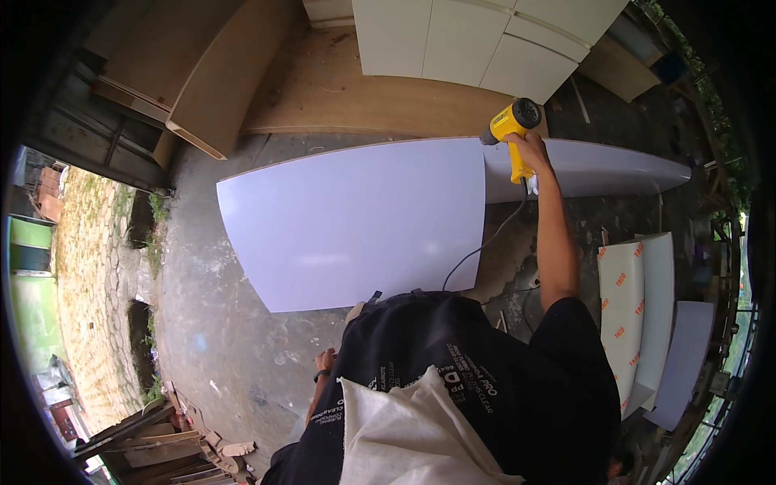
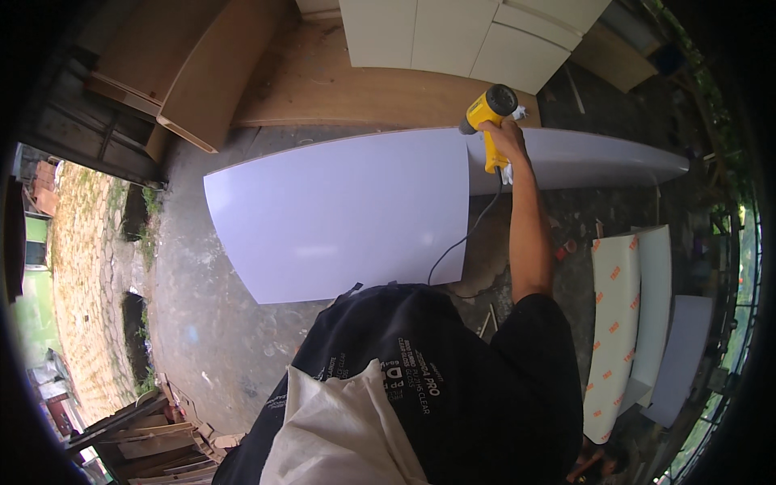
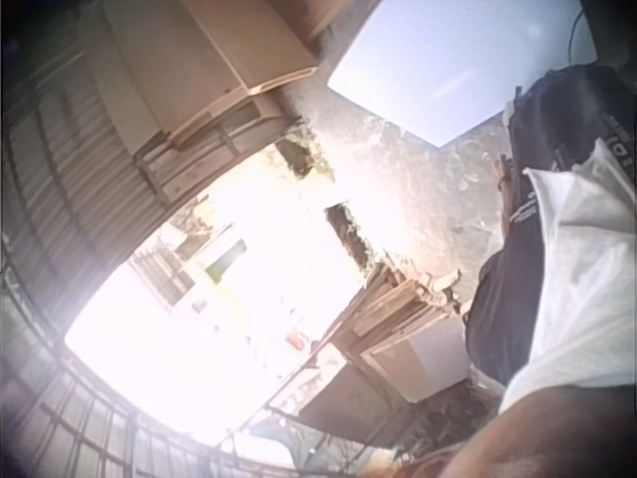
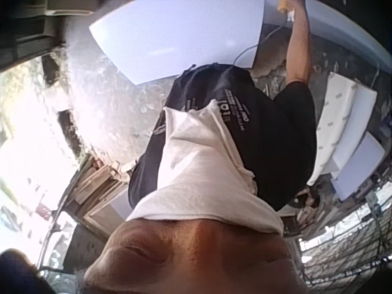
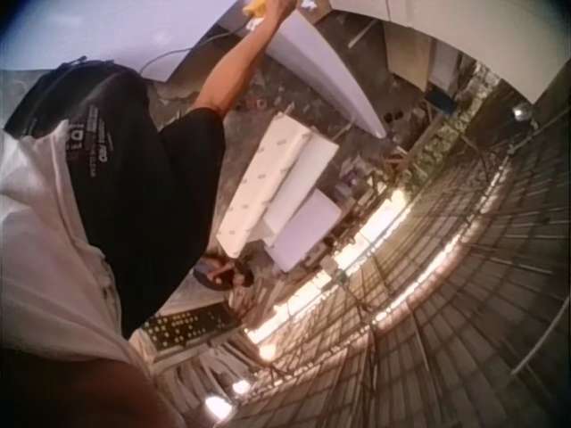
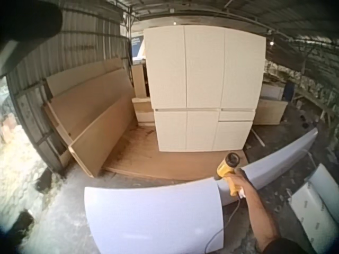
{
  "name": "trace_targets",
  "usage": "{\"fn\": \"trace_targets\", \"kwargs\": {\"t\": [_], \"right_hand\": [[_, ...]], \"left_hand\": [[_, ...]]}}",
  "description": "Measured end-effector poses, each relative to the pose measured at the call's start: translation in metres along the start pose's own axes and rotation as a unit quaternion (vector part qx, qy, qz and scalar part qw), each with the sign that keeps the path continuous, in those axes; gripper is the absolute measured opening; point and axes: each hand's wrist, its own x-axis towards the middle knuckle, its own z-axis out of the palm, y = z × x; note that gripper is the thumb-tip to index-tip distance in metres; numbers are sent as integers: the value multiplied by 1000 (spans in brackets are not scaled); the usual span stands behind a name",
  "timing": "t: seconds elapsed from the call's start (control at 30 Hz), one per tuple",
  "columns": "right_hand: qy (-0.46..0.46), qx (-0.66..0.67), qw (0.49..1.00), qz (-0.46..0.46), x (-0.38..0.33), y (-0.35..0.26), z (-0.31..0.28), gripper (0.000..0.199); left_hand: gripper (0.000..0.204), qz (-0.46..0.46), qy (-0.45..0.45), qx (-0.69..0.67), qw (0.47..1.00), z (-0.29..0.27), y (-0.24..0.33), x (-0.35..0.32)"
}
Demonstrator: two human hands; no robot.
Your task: The person uses a yellow heat gun to apply heat to a large white plastic sheet resting on a wooden frame. They move the heat gun across the surface and use their hands to press and smooth the sheet as it becomes pliable.
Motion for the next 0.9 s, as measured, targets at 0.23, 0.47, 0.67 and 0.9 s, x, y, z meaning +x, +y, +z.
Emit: {"fn": "trace_targets", "kwargs": {"t": [0.23,0.47,0.67,0.9], "right_hand": [[14,-34,998,45,16,32,-8,43],[-7,46,998,37,3,19,-3,39],[-12,14,999,45,4,26,-3,43],[1,-49,996,73,3,44,-24,55]], "left_hand": [[40,61,-30,29,997,33,42,-25],[39,209,-94,79,970,46,105,-75],[38,266,-77,74,958,48,92,-68],[39,88,-70,-9,994,71,71,-45]]}}
